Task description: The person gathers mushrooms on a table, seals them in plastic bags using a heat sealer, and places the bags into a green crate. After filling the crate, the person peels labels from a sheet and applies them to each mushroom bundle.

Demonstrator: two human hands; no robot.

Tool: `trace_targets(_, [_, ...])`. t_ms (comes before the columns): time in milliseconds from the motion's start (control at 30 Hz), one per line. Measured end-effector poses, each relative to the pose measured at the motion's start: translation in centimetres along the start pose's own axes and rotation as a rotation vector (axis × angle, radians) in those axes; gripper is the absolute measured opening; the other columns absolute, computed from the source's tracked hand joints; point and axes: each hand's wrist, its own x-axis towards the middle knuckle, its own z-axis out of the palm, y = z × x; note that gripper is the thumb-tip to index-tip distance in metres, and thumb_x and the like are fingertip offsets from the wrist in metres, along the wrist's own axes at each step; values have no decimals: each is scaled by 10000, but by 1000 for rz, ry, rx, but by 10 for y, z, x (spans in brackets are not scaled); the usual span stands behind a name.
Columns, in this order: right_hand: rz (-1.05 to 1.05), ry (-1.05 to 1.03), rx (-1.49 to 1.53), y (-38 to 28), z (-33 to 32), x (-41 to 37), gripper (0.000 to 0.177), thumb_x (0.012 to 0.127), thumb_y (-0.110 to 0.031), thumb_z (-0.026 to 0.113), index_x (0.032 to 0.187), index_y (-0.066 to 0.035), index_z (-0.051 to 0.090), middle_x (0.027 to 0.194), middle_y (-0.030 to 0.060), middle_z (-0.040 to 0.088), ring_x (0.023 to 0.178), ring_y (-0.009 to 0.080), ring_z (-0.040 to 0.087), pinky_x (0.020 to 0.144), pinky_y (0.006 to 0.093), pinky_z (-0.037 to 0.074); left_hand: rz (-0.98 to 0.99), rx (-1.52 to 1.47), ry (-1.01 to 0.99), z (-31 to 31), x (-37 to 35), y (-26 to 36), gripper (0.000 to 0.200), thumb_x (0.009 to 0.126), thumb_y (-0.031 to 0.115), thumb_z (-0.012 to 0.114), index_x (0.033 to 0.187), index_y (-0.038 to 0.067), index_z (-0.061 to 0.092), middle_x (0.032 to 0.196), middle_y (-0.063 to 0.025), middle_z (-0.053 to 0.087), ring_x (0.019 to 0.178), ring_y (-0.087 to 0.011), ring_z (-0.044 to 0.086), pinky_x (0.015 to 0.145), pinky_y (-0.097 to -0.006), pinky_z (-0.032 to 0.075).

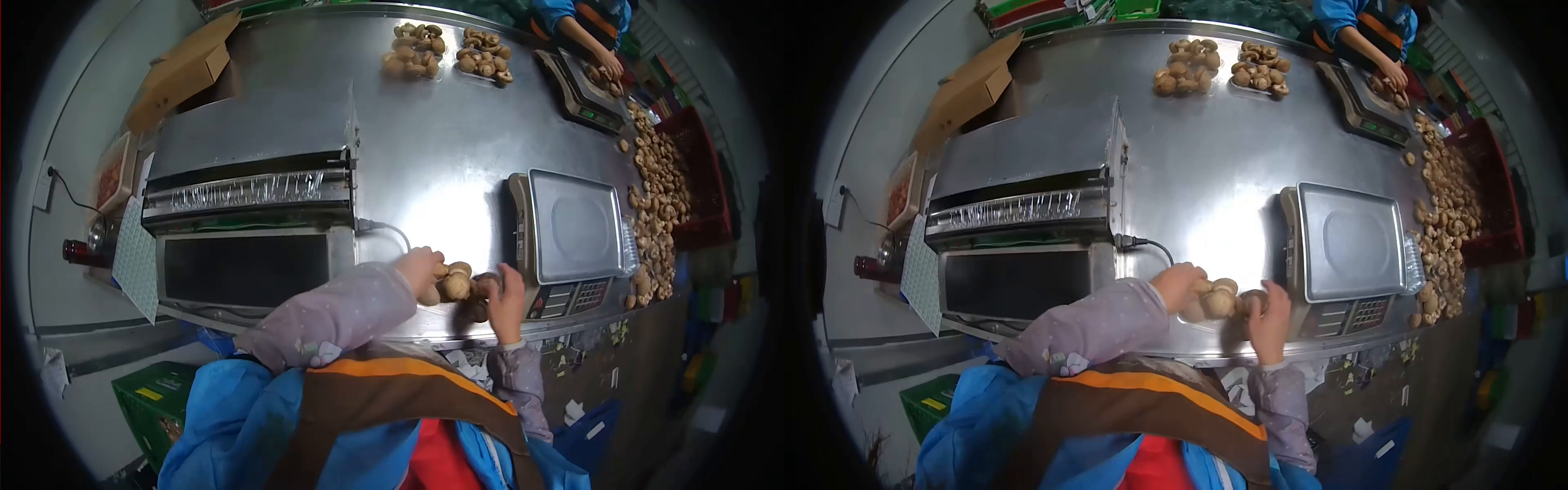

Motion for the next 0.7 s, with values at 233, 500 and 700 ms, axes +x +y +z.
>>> trace_targets(233, [27,-161,91,43,-6,0,362,770,-17,590,1125,23,531,1042,192,576,947,356,565,821,382,453,-237,-435,152,25,14,-31,390,795,55,626,1174,50,529,939,-154,626,845,-242,621,736,-338,513])
trace_targets(500, [-42,-102,179,39,-6,4,278,713,29,642,976,-24,568,928,140,565,854,284,588,751,338,475,-260,-153,156,26,-4,0,483,889,152,532,1317,-21,391,1245,-279,465,1170,-377,454,991,-382,373])
trace_targets(700, [-437,-39,36,38,-13,2,346,679,139,563,992,-8,551,908,157,552,870,314,560,736,355,460,-259,-329,64,23,-14,23,937,774,308,694,1420,-13,96,1356,-302,324,1269,-379,357,1062,-369,300])
